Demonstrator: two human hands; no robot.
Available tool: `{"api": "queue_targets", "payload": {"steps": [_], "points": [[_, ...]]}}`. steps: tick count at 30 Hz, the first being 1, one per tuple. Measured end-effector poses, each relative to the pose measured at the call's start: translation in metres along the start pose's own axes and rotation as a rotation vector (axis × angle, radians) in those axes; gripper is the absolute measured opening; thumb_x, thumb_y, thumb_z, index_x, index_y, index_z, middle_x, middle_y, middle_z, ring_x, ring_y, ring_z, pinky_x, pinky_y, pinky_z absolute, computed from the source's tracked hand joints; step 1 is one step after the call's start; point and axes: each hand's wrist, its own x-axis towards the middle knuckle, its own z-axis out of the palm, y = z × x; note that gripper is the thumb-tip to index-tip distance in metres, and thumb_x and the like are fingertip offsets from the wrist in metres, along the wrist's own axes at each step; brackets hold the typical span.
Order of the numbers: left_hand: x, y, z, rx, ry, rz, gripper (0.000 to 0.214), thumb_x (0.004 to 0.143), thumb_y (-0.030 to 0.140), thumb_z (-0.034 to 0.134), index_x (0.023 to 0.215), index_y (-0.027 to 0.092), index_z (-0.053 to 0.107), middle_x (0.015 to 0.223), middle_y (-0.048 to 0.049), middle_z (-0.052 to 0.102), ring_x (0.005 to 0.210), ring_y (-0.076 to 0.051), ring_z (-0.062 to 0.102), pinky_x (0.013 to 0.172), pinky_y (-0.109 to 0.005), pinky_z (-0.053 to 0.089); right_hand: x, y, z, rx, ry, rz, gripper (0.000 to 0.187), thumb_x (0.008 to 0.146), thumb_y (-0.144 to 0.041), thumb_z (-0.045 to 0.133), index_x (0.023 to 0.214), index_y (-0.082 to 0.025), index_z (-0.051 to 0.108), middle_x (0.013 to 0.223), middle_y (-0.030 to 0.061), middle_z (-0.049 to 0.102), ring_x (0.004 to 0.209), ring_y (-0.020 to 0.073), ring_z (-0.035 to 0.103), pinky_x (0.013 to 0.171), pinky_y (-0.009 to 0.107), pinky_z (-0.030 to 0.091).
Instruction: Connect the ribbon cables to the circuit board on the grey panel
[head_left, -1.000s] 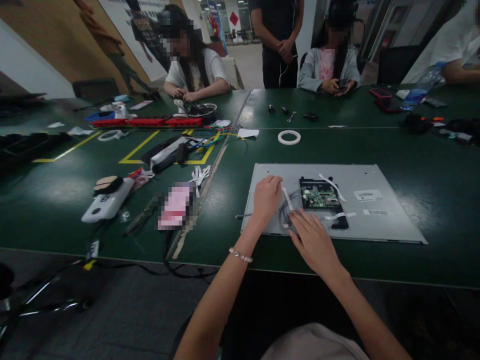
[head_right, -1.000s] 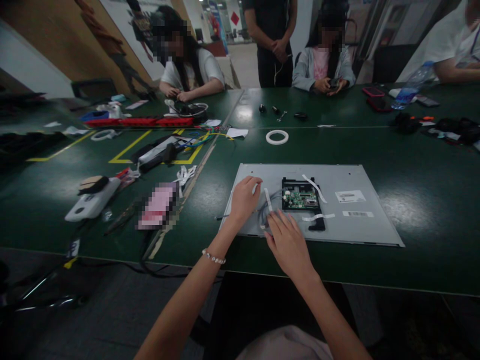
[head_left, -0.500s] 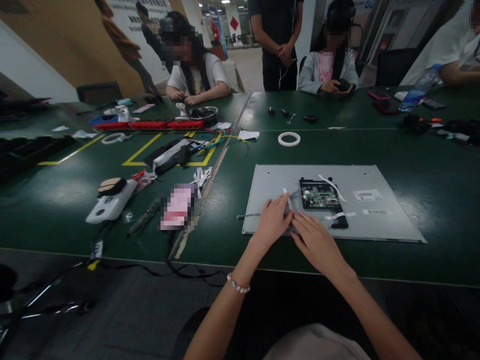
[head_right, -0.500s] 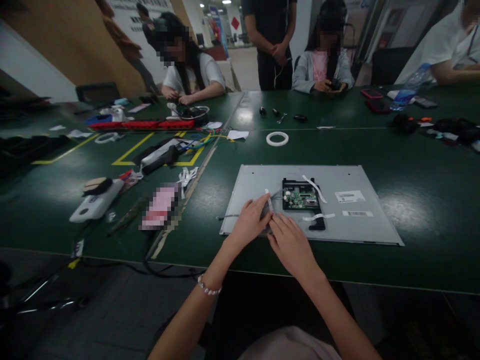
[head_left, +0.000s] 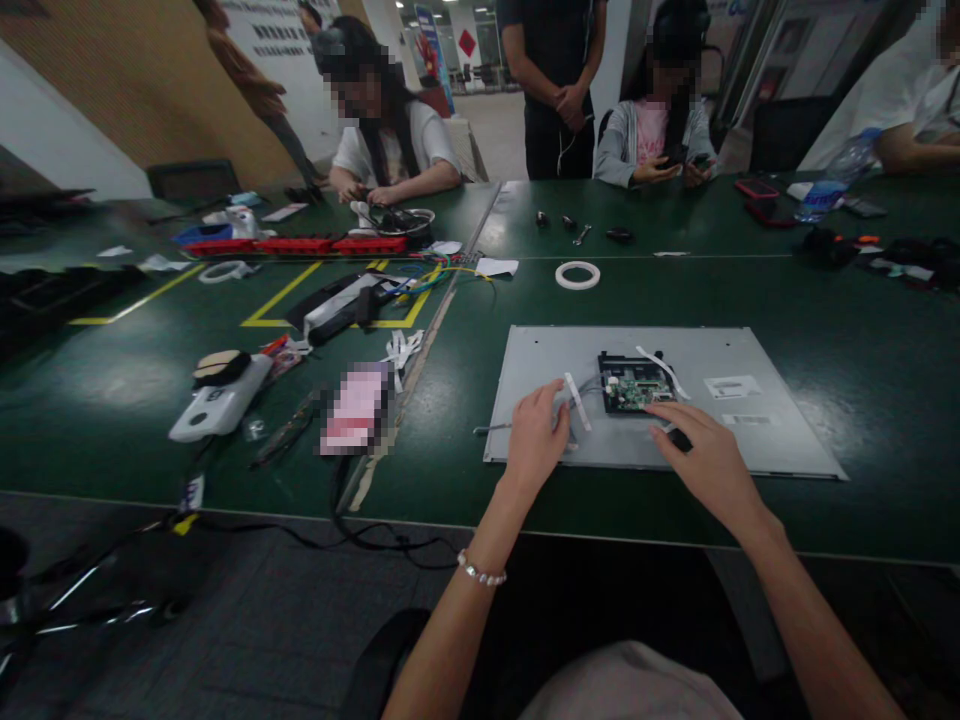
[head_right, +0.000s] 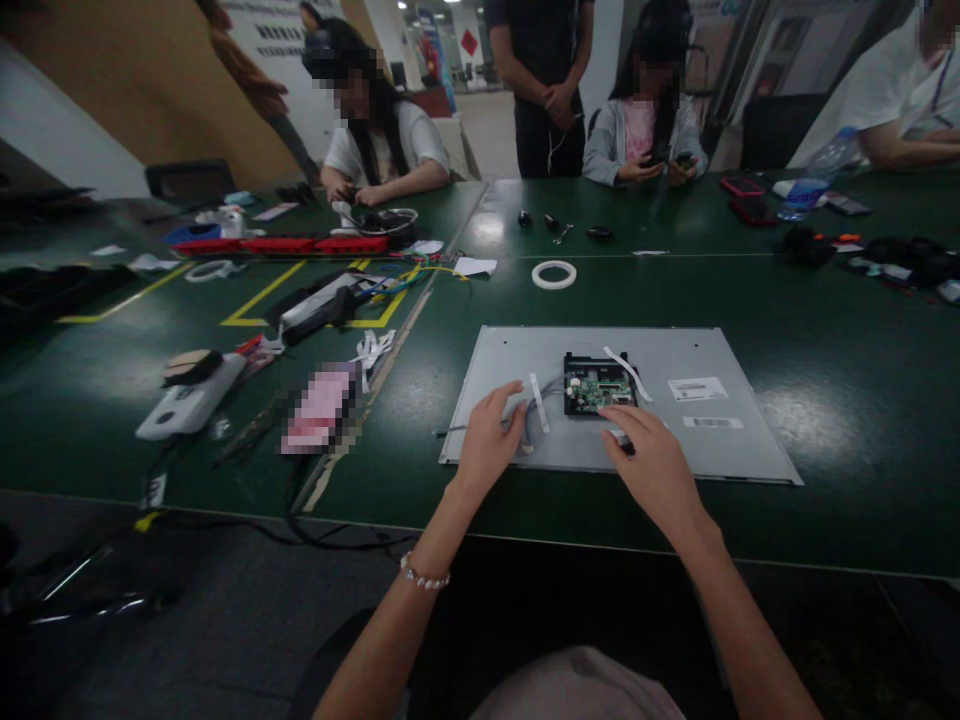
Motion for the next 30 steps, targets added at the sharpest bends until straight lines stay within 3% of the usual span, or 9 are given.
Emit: {"api": "queue_targets", "payload": {"steps": [4, 9, 12, 20, 26, 30], "points": [[-0.001, -0.002, 0.000, 0.001, 0.001, -0.005, 0.028, 0.090, 0.014, 0.048, 0.117, 0.017, 0.054, 0.112, -0.0094, 0.064, 0.106, -0.022, 0.060, 0.095, -0.038, 0.046, 0.051, -0.017, 0.017, 0.070, -0.098, 0.001, 0.024, 0.087, -0.025, 0.052, 0.104, -0.018, 0.069, 0.107, 0.0062, 0.066, 0.097, 0.0185, 0.062, 0.089, 0.033, 0.049], [-0.001, -0.005, 0.002, 0.023, 0.002, 0.002, 0.028, 0.089, 0.012, 0.048, 0.116, 0.017, 0.055, 0.109, -0.0095, 0.065, 0.104, -0.022, 0.061, 0.094, -0.037, 0.046, 0.131, -0.024, 0.050, -0.008, -0.375, 0.006, 0.031, 0.081, -0.015, 0.057, 0.110, -0.012, 0.068, 0.109, 0.0090, 0.066, 0.094, 0.0178, 0.063, 0.090, 0.031, 0.047], [-0.001, -0.006, 0.002, 0.036, -0.005, -0.003, 0.027, 0.089, 0.013, 0.048, 0.115, 0.017, 0.056, 0.109, -0.0102, 0.065, 0.104, -0.022, 0.061, 0.093, -0.037, 0.046, 0.158, -0.025, 0.068, -0.030, -0.480, -0.002, 0.029, 0.074, -0.010, 0.062, 0.102, -0.012, 0.071, 0.100, 0.0086, 0.070, 0.088, 0.0182, 0.065, 0.082, 0.028, 0.049], [-0.002, -0.002, 0.000, 0.072, -0.032, 0.002, 0.027, 0.089, 0.013, 0.047, 0.114, 0.016, 0.056, 0.108, -0.0102, 0.065, 0.102, -0.023, 0.061, 0.093, -0.037, 0.047, 0.167, -0.022, 0.083, -0.105, -0.617, -0.028, 0.024, 0.070, -0.005, 0.062, 0.089, -0.013, 0.074, 0.085, 0.0075, 0.071, 0.080, 0.0170, 0.065, 0.072, 0.022, 0.046], [-0.003, -0.005, 0.003, 0.102, -0.032, 0.011, 0.026, 0.089, 0.013, 0.048, 0.113, 0.017, 0.056, 0.107, -0.0083, 0.066, 0.101, -0.023, 0.061, 0.092, -0.037, 0.047, 0.161, -0.028, 0.083, -0.171, -0.628, -0.004, 0.023, 0.071, -0.010, 0.061, 0.090, -0.015, 0.072, 0.086, 0.0053, 0.070, 0.079, 0.0145, 0.063, 0.070, 0.020, 0.044], [-0.003, -0.006, 0.003, 0.116, -0.012, 0.016, 0.026, 0.088, 0.013, 0.049, 0.113, 0.017, 0.056, 0.106, -0.0084, 0.065, 0.100, -0.022, 0.061, 0.091, -0.037, 0.048, 0.155, -0.033, 0.075, -0.254, -0.567, 0.049, 0.021, 0.080, -0.019, 0.056, 0.095, -0.015, 0.070, 0.095, 0.0081, 0.068, 0.087, 0.0159, 0.062, 0.074, 0.022, 0.043]]}}
